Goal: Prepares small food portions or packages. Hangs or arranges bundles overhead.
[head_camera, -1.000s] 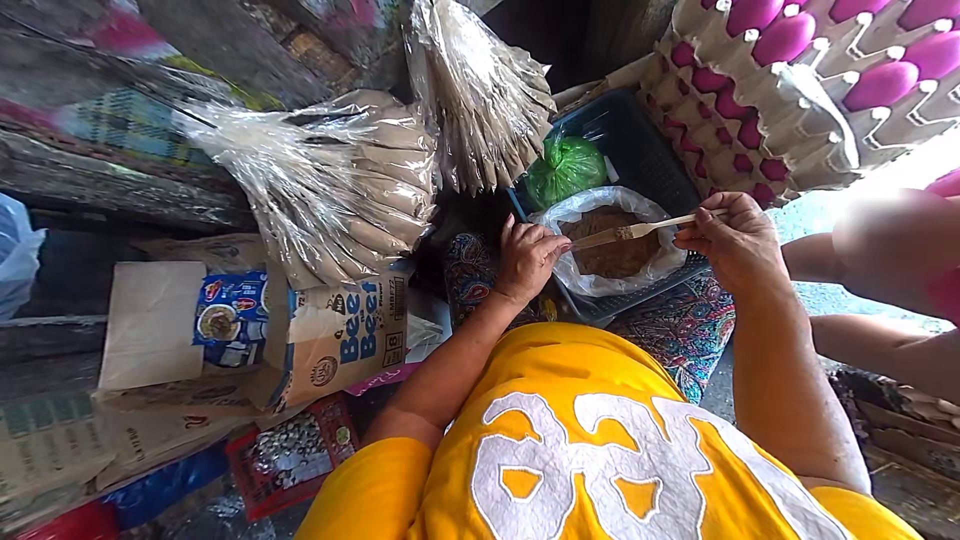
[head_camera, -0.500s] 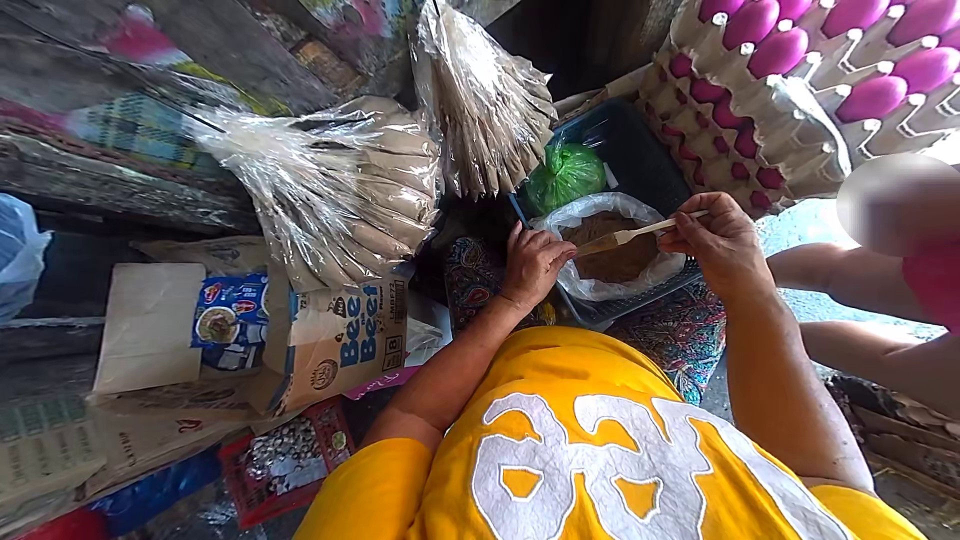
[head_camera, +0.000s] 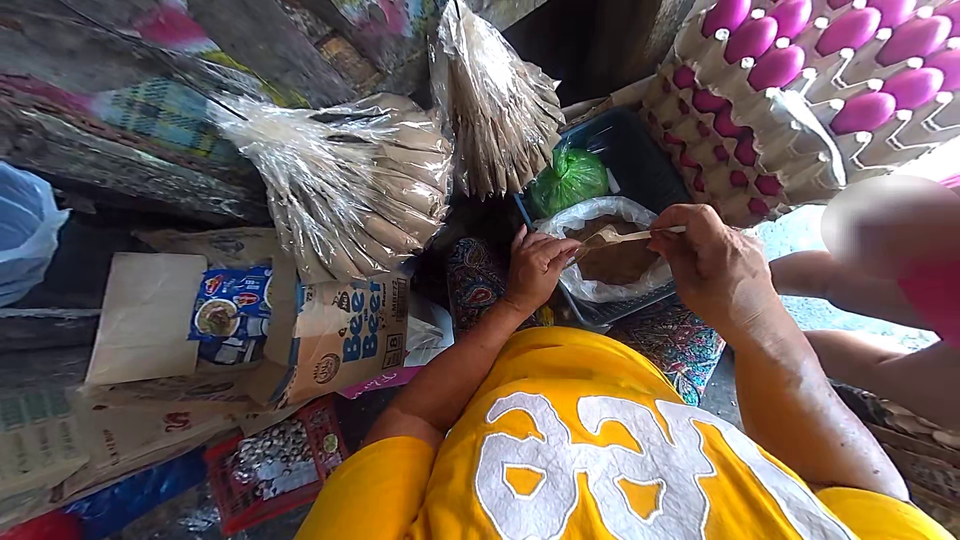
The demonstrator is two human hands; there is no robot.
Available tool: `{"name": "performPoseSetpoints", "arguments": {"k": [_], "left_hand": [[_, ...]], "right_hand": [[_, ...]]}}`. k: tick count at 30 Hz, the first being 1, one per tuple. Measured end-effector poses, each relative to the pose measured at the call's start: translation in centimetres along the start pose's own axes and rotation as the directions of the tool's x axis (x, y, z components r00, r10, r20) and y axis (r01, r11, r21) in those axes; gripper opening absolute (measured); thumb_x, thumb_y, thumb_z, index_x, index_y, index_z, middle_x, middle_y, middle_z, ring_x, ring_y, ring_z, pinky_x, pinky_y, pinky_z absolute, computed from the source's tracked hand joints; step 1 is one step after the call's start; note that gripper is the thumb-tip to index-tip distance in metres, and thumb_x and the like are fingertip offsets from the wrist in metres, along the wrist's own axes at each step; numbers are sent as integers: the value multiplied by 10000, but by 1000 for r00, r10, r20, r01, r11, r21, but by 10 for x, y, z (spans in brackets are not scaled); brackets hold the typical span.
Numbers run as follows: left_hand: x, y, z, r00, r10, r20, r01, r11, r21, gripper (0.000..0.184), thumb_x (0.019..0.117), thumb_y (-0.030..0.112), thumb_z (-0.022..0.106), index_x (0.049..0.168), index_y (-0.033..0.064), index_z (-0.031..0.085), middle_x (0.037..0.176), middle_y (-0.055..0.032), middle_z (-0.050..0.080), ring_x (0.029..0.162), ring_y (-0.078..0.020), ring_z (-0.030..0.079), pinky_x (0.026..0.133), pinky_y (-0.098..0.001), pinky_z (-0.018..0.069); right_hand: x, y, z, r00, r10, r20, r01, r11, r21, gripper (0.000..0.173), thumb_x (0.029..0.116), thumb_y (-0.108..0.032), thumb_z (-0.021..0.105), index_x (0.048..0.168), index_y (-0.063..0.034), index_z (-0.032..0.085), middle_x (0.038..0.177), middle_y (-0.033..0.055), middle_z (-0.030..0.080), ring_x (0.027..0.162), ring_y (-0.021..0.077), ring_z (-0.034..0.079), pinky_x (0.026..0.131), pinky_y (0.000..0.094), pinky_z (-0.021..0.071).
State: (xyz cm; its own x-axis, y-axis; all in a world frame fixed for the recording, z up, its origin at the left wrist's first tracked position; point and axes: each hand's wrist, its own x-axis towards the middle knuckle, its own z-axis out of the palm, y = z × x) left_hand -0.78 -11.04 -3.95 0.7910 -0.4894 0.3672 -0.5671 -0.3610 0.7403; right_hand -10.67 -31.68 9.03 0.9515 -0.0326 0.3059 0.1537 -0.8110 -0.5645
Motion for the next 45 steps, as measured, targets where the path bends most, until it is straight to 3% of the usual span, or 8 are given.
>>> {"name": "performPoseSetpoints", "arguments": {"k": [9,12,15,21,27,32,41,45], "left_hand": [[-9,-3,0,999,-40,-3,40,999,-34,172,971,134,674,1074,117,811,1028,-40,781,1073,-214,702,1164,-602,302],[-11,-5,-1,992,-124,17,125,984,-124,174,966,118,682,1081,86,807,1038,-64,781,1076,-222,701,1155,-554,338],[-13,-10,-4,971,-231,60,238,926,-294,172,961,97,692,1085,26,787,1038,-103,763,1053,-192,674,1032,-382,474],[-16,-8,-15,972,-218,89,232,825,-515,158,961,4,653,1086,-71,717,1070,-114,728,1011,-92,684,948,-268,554],[-10,-4,-25,965,-211,153,260,809,-528,199,1052,26,483,1204,-83,550,1129,-154,691,1063,-162,675,982,-343,542],[-6,-4,-19,977,-162,141,213,820,-532,270,1055,11,471,1264,-123,576,1169,-183,683,1075,-185,688,999,-366,558],[-2,0,-10,943,-240,232,318,857,-405,249,1049,32,513,1216,-85,656,1117,-171,719,1004,-151,711,956,-316,569],[1,3,-7,970,-132,203,180,953,-244,226,1035,48,552,1171,-37,711,1065,-138,750,1000,-152,718,963,-327,554]], "right_hand": [[-9,-4,-7,999,12,-41,-12,1000,-3,200,1044,-81,531,1205,5,613,1000,187,701,827,286,704,725,468,585],[-14,15,-15,982,162,-100,-143,973,180,260,1065,-129,501,1282,7,544,1038,134,682,849,159,704,789,371,612],[-15,45,-11,936,315,-159,-217,868,447,214,1067,-127,497,1257,-27,500,978,-17,661,783,40,690,765,279,624],[-19,105,46,792,578,195,-609,732,304,325,1071,-125,483,1337,62,487,1092,257,656,881,313,712,830,513,600],[-15,116,88,711,654,259,-704,665,251,329,1075,-124,490,1354,50,501,1161,280,660,924,372,719,858,554,587],[-12,117,112,652,670,355,-758,578,302,335,1092,-138,460,1369,46,493,1147,274,657,904,333,724,848,508,600],[-14,116,75,677,676,290,-726,548,416,323,1076,-131,489,1341,53,499,1086,218,655,832,230,716,808,430,614],[-20,116,45,730,641,238,-619,471,629,186,1051,-97,514,1222,-23,506,943,24,630,751,95,689,743,324,632]]}}
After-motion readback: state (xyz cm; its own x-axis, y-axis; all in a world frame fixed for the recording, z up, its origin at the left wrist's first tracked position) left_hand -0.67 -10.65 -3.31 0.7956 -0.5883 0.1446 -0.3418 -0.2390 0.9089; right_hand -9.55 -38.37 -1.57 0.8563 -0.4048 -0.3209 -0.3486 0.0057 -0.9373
